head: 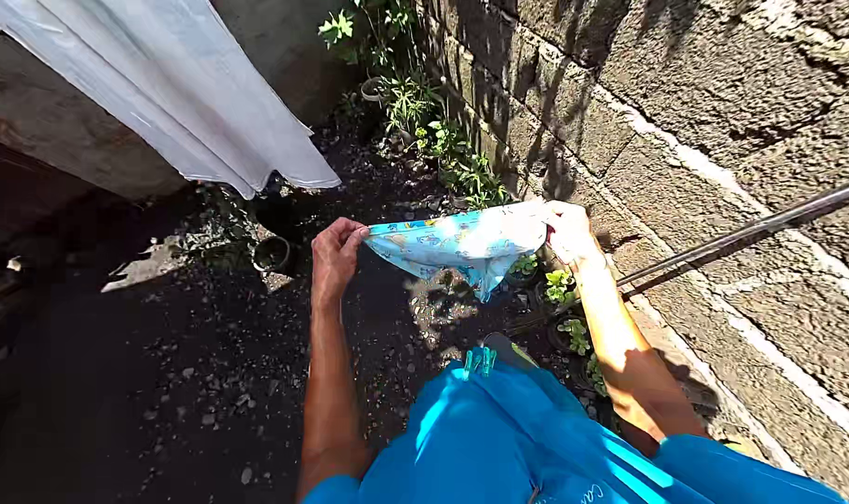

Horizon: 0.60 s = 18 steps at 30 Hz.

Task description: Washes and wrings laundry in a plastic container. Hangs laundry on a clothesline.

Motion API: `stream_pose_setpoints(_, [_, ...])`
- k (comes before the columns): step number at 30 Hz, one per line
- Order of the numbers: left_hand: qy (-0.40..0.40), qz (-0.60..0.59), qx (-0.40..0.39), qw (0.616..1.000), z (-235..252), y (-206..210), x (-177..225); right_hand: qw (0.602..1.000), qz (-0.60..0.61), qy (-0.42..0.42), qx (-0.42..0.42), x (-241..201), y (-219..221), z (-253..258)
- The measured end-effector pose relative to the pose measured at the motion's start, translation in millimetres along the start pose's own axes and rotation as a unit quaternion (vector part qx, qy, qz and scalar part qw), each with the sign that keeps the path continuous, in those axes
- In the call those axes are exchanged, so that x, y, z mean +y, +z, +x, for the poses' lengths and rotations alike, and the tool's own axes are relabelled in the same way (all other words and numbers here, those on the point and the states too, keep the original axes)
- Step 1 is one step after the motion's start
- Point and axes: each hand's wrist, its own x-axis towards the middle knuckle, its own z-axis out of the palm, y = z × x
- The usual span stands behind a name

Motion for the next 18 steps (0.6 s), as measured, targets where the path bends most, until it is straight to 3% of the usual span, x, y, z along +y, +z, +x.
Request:
stream_pose_setpoints(4, [0.036, 0.055, 0.004, 0.998, 65, 8, 36, 0.996, -0.05, -0.062, 0.026, -33, 29, 46])
stream_pose_setpoints(8, [0.098, 0.065, -0.018, 0.993, 130, 47, 90, 0.987, -0.078, -0.096, -0.105, -80, 83, 86])
stream_pose_setpoints(10, [0.127, 0.055, -0.036, 0.99, 163, 72, 115, 0.968, -0.164, -0.109, -0.158, -93, 113, 118])
stream_pose_setpoints(12, [0.134, 0.052, -0.061, 0.988, 193, 94, 131, 0.947, -0.254, -0.144, -0.134, -99, 131, 154])
stream_pose_setpoints(14, [0.124, 0.026, -0.034, 0.991, 218, 108, 132, 0.944, -0.283, -0.141, -0.097, -104, 136, 190])
stream_pose_setpoints(17, [0.133, -0.114, 0.071, 0.982, 229, 133, 115, 0.975, -0.185, -0.102, -0.062, -102, 134, 241])
stream_pose_setpoints(18, [0.12, -0.18, 0.072, 0.974, 227, 140, 110, 0.985, -0.137, -0.091, -0.054, -101, 135, 259])
